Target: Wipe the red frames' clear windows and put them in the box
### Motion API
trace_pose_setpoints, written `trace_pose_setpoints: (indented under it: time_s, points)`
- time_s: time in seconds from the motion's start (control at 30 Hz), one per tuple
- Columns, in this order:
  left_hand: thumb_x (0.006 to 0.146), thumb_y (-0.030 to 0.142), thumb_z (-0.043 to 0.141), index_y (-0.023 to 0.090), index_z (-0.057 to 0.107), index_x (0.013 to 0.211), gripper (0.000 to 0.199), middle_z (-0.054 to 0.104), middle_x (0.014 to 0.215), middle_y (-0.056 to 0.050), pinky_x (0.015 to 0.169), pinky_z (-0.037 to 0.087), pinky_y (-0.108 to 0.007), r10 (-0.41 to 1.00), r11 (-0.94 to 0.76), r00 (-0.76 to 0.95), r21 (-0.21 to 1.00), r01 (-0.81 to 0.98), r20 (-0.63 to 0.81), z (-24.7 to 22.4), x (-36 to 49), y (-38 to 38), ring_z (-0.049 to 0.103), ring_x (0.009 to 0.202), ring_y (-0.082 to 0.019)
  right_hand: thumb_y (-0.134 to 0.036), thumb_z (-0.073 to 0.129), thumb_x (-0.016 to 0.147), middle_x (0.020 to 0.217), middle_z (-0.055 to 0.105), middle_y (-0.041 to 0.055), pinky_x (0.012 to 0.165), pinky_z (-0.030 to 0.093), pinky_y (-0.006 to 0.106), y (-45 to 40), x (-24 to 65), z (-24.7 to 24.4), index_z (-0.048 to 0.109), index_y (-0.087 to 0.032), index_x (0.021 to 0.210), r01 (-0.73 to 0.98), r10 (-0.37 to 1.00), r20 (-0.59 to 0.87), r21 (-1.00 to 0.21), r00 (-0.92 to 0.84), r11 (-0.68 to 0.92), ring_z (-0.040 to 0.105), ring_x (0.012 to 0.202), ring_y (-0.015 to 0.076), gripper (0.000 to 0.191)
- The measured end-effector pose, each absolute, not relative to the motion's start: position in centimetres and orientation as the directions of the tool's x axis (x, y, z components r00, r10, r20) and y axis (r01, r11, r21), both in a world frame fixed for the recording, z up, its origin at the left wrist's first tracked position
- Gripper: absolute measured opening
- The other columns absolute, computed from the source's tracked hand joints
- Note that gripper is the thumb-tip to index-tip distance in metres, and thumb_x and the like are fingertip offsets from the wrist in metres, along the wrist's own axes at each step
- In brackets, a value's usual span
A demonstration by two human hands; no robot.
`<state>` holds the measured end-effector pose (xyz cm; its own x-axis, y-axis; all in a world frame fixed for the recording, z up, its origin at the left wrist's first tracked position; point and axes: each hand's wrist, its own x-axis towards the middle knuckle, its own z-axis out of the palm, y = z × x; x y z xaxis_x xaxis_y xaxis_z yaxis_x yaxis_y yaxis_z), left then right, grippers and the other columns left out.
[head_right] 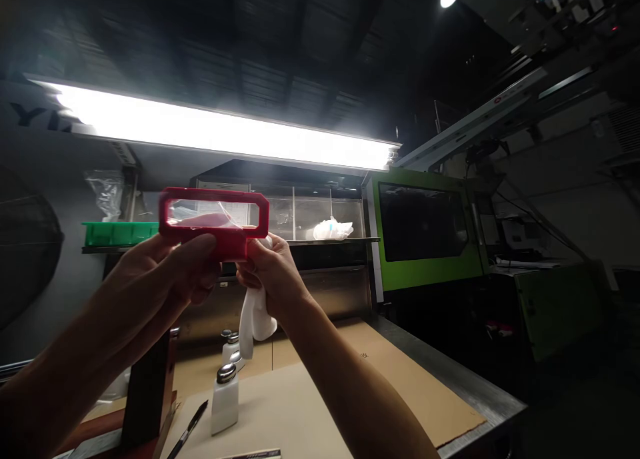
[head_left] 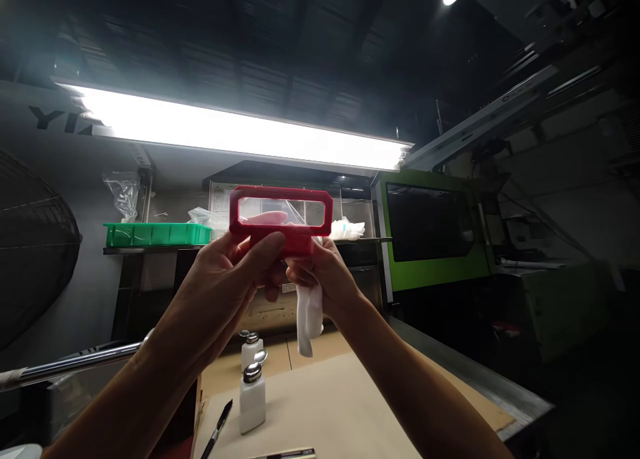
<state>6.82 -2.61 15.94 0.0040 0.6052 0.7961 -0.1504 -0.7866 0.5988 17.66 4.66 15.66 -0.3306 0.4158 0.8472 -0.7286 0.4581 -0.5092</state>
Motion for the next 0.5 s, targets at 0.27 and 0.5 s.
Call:
trace_pose_setpoints:
  time_s: [0.27,0.5]
  points:
    - [0.073,0.029,0.073,0.020,0.070,0.079,0.012,0.058,0.060,0.002,0.040,0.042,-0.014,0.608,-0.784,0.020,0.604,-0.143,0.794,15.84,6.77,-2.46,0.050,0.051,-0.008,-0.035,0.069,0.068,0.042,0.037,-0.0109,0.036,0.015,0.018,4.76,17.59,15.48,0.041,-0.018,0.054,-0.742,0.392,0.854,-0.501,-0.341,0.446,0.025,0.034,0.0003,0.035]
    - [0.077,0.028,0.069,0.018,0.068,0.074,0.010,0.058,0.061,0.002,0.044,0.044,-0.014,0.631,-0.766,0.028,0.628,-0.137,0.776,15.56,6.78,-2.43,0.049,0.052,-0.008,-0.033,0.066,0.070,0.042,0.039,-0.0109,0.036,0.015,0.019,4.66,17.37,15.20,0.041,-0.020,0.058,-0.709,0.447,0.827,-0.538,-0.339,0.457,0.024,0.033,0.0013,0.030]
